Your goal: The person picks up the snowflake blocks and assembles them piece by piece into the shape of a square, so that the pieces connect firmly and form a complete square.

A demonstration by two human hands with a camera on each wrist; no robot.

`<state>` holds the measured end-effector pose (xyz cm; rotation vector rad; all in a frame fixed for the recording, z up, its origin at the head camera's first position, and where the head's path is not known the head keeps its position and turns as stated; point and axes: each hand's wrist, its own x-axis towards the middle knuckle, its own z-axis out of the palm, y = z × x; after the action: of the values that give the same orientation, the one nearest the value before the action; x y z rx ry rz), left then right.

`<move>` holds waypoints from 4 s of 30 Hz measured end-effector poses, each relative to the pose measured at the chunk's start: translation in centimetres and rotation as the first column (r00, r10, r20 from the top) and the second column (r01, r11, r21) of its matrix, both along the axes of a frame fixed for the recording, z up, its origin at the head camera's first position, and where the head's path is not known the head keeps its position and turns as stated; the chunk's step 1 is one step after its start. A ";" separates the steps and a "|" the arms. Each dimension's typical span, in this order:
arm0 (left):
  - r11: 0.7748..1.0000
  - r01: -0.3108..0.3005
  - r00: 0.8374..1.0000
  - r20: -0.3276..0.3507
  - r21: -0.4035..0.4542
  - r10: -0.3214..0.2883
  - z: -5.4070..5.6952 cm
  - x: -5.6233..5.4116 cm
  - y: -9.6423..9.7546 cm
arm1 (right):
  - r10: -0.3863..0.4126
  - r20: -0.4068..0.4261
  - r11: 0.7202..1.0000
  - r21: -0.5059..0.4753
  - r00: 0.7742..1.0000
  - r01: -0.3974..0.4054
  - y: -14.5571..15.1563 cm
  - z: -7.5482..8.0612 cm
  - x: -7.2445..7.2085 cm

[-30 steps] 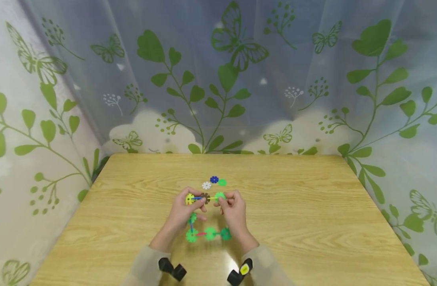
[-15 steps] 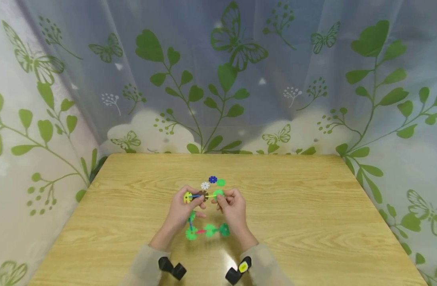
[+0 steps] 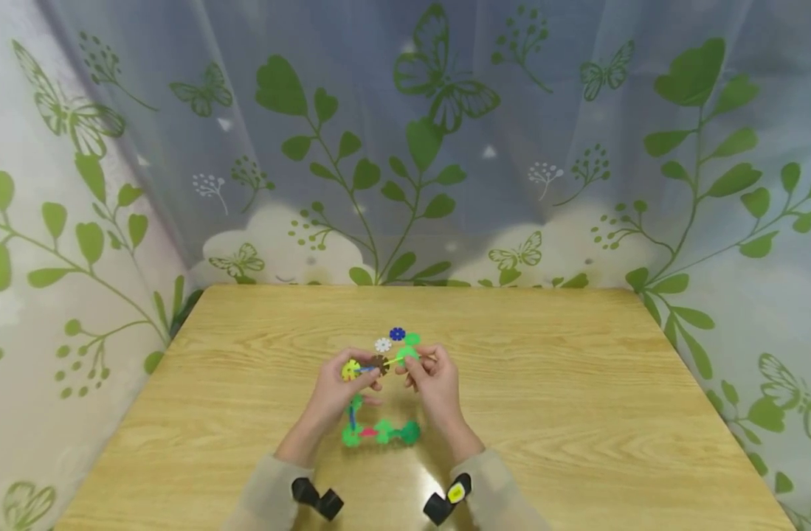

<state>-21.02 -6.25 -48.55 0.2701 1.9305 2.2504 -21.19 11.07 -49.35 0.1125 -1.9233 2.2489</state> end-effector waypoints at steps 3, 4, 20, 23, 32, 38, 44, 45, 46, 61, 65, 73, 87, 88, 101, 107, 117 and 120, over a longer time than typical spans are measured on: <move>1.000 0.004 1.000 -0.013 -0.020 -0.004 -0.1 0.1 -0.1 | -0.003 0.027 1.000 0.026 1.000 0.003 0.2 0.2 -0.1; 1.000 0.004 1.000 -0.019 -0.026 -0.004 -0.1 0.1 -0.1 | -0.004 0.034 1.000 0.031 0.999 0.003 0.3 0.2 -0.2; 0.980 0.055 0.999 0.007 -0.189 -0.054 0.4 0.4 -0.3 | 0.065 0.097 0.996 0.048 0.993 -0.069 0.6 1.3 -0.3; 0.983 0.067 0.998 0.027 -0.174 -0.063 0.3 0.4 -0.3 | 0.096 0.075 0.992 0.072 0.993 -0.102 0.6 1.3 -0.3; 0.987 0.116 0.993 0.011 -0.107 -0.116 -0.1 0.3 -0.2 | 0.174 -0.024 0.978 0.119 0.984 -0.170 0.9 1.1 -0.4; 0.986 0.155 0.988 0.024 -0.064 -0.154 -0.2 0.3 0.1 | 0.195 -0.002 0.976 0.101 0.981 -0.194 0.9 1.4 -0.3; 0.985 0.156 0.987 0.038 -0.080 -0.153 -0.1 0.4 0.4 | 0.213 0.038 0.972 0.097 0.976 -0.215 0.7 1.6 -0.3; 0.984 0.159 0.987 0.041 -0.082 -0.156 -0.1 0.5 0.4 | 0.217 0.041 0.970 0.100 0.975 -0.221 0.7 1.6 -0.3; 0.983 0.161 0.987 0.042 -0.088 -0.158 -0.1 0.5 0.4 | 0.224 0.042 0.968 0.105 0.974 -0.227 0.7 1.7 -0.3; 0.957 0.291 0.956 0.033 0.005 -0.291 0.0 0.4 0.0 | 0.250 0.086 0.944 0.202 0.964 -0.263 0.4 2.2 -0.5; 0.963 0.260 0.966 -0.001 -0.070 -0.260 0.5 0.4 -0.2 | 0.256 0.083 0.937 0.226 0.963 -0.268 0.3 2.4 -0.5; 0.949 0.258 0.958 -0.080 -0.183 -0.276 2.8 1.4 -0.7 | 0.329 0.006 0.905 0.284 0.944 -0.317 0.5 3.7 0.2; 0.986 0.147 0.984 -0.092 -0.072 -0.154 2.5 1.6 -2.2 | 0.277 0.021 0.898 0.349 0.961 -0.267 2.8 2.7 -1.9; 0.988 0.138 0.986 -0.085 -0.067 -0.143 2.5 1.6 -2.4 | 0.263 0.027 0.898 0.358 0.964 -0.255 3.1 2.1 -2.4; 0.996 0.088 0.990 -0.107 -0.014 -0.089 2.2 1.3 -3.1 | 0.086 0.114 0.786 0.603 0.990 -0.138 3.5 -2.5 -7.7; 0.997 0.077 0.993 -0.094 0.000 -0.077 2.1 1.3 -3.0 | 0.028 0.123 0.665 0.739 0.992 -0.110 2.6 -3.5 -9.3; 0.997 0.074 0.994 -0.077 0.014 -0.073 2.1 1.3 -2.8 | -0.033 0.158 0.406 0.905 0.987 -0.131 1.3 -3.8 -10.2; 0.997 0.072 0.995 -0.071 0.027 -0.070 2.2 1.3 -2.8 | -0.062 0.182 0.393 0.908 0.981 -0.144 1.1 -3.7 -10.1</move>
<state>-19.69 -9.02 -46.38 0.4202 1.8911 2.2542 -31.34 12.21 -53.04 0.0838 -3.0658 0.8850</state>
